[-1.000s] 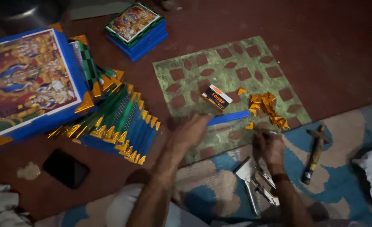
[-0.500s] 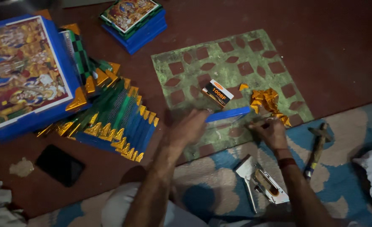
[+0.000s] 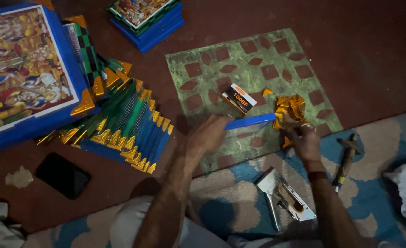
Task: The person sits on the floor and hammers gold foil trim pieces onto the edges of framed religious pictures, working one frame at a time. They hold a blue strip and foil in place with one hand while striking with a hammer, and use a staple gun on a frame, placing finished frames on a growing stack.
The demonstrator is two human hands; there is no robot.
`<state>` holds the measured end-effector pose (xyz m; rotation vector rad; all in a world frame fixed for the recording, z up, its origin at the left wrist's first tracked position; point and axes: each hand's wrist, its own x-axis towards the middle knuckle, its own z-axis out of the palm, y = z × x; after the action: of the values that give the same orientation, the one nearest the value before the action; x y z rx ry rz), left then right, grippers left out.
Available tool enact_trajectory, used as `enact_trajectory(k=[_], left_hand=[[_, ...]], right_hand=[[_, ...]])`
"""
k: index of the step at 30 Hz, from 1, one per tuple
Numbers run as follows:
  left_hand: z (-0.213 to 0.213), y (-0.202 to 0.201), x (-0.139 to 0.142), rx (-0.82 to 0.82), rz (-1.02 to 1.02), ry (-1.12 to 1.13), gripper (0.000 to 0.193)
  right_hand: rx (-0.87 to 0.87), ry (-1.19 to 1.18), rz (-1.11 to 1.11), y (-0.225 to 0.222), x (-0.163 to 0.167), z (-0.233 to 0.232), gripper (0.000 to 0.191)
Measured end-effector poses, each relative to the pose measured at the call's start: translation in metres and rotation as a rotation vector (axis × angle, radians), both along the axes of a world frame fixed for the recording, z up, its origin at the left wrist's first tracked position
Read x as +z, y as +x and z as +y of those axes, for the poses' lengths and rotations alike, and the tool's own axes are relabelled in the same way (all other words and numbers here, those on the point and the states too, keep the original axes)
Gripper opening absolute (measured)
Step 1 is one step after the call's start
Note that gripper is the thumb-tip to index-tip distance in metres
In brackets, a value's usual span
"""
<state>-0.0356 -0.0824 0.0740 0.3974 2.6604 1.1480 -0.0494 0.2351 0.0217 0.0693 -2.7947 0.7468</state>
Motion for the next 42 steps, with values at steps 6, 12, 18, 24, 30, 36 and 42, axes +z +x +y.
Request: enact_trajectory(k=[6,12,18,24,30,36,42], left_hand=[[-0.003,-0.001,0.02,-0.024,-0.026,-0.081,0.034],[-0.004,-0.002,0.029,-0.027,-0.052,-0.059,0.036],[-0.003,-0.002,0.022,-0.013,-0.151,-0.05,0.042],[-0.002,-0.002,0.007,0.006,-0.134,-0.07,0.051],[-0.007,-0.002,0.009,-0.022,-0.158,-0.114,0.051],[-0.005,0.001,0.025,0.003,-0.234,-0.123,0.058],[-0.005,0.005,0.033,0.012,-0.24,-0.092,0.054]], right_hand=[[0.182,0.21,0.017,-0.006,0.001,-0.011,0.033],[-0.006,-0.137,-0.153,-0.001,0.0,-0.008,0.026],[-0.156,-0.452,-0.377,0.014,-0.004,0.011,0.033],[-0.136,-0.576,-0.344,0.029,-0.007,0.025,0.023],[0.065,-0.89,-0.334,0.03,0.002,0.012,0.034],[0.228,-0.87,-0.207,0.022,0.02,-0.018,0.025],[0.286,-0.691,-0.098,0.017,0.034,-0.043,0.033]])
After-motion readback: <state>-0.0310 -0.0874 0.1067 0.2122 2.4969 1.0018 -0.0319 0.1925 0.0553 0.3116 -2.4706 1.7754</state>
